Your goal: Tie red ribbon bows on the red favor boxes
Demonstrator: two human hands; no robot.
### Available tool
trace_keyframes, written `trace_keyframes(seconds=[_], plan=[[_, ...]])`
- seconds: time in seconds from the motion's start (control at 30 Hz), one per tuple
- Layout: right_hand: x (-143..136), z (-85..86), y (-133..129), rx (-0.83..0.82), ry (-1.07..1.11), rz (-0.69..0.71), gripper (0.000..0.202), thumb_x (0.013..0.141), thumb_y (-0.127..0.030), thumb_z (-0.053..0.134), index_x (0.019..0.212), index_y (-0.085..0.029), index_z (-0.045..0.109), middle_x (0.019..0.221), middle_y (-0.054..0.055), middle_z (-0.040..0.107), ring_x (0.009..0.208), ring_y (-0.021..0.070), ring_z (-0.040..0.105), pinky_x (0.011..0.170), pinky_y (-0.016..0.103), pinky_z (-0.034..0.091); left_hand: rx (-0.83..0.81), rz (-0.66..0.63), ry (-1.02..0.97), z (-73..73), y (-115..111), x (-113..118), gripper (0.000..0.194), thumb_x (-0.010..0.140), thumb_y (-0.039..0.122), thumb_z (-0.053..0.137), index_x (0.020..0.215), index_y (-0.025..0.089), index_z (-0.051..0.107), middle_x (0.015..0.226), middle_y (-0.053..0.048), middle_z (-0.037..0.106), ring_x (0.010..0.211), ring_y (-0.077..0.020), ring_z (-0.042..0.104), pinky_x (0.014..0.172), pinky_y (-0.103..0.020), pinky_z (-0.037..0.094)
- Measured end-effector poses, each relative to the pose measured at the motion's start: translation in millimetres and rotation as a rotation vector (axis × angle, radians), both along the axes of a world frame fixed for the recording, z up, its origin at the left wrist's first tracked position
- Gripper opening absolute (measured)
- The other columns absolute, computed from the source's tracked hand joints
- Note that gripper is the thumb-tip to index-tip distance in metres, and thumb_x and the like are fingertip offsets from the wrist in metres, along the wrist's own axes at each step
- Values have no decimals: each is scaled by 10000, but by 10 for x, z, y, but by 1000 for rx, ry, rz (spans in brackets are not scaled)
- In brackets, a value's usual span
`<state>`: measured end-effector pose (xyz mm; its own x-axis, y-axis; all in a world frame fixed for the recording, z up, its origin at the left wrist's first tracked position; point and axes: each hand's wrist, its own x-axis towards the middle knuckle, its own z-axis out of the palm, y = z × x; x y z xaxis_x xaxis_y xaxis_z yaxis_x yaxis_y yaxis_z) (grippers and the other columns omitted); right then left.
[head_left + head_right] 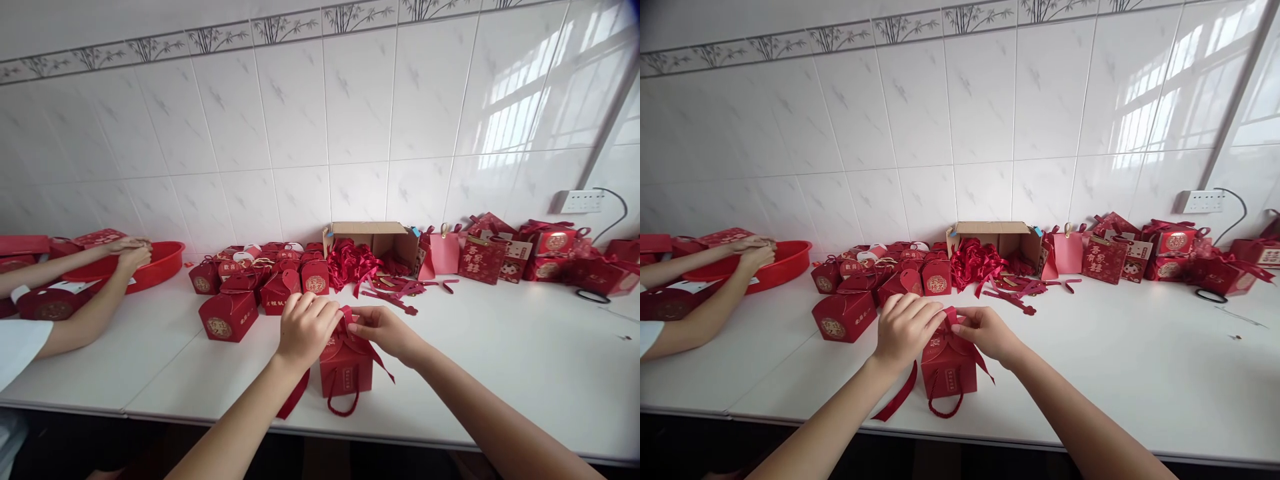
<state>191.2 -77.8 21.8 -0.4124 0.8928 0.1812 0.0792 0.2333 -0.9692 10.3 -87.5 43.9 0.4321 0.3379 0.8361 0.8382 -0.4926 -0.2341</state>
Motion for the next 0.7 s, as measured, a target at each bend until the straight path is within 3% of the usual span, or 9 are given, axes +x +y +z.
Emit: trace_keyframes(seconds=[0.07,0.13,0.2,0.3,0.4,0.57,0.7], plan=[[-74,-6,-11,20,-14,-20,239,743,-382,650,827,-165,704,663,-21,593,622,126,489,606,254,372,-6,13,-47,-13,-15,13,143,841,248,594,744,208,691,719,4,734,686,-183,601,692,-336,338],[-139,-17,-13,6,-22,-61,230,735,-373,643,728,-147,687,633,-15,583,590,121,470,577,251,359,-137,38,-170,-20,-35,11,91,812,251,613,801,213,695,761,-3,736,728,-198,614,722,-343,355],[-179,-39,-9,-19,-20,-100,254,729,-383,636,713,-133,678,625,-1,586,571,124,469,563,255,363,-392,27,-329,-23,-53,-25,141,773,249,630,899,225,688,837,-12,729,801,-210,618,766,-346,378],[-196,-90,-6,-30,10,-147,280,729,-415,628,735,-137,661,670,19,608,593,138,500,578,266,395,-863,-91,-617,-52,-47,-138,363,695,274,675,1055,251,634,1030,-33,676,975,-224,580,857,-339,394],[-192,-145,-15,-8,41,-149,290,728,-442,630,742,-153,641,704,26,619,633,152,528,599,270,415,-1103,-132,-823,-140,-1,-258,393,670,361,680,1026,217,597,1112,-74,612,1052,-241,533,899,-343,389],[-195,-195,-33,36,76,-98,304,764,-473,596,753,-170,624,741,31,645,708,172,573,653,276,445,-1364,-133,-945,-301,19,-347,373,677,538,638,765,185,555,776,-29,610,761,-191,577,725,-308,429],[-214,-165,-44,32,72,-103,272,778,-436,570,755,-172,631,763,39,663,712,177,588,652,276,450,-1555,-244,-1030,-305,-31,-358,418,693,572,617,610,188,476,558,43,464,496,-103,440,537,-245,371]])
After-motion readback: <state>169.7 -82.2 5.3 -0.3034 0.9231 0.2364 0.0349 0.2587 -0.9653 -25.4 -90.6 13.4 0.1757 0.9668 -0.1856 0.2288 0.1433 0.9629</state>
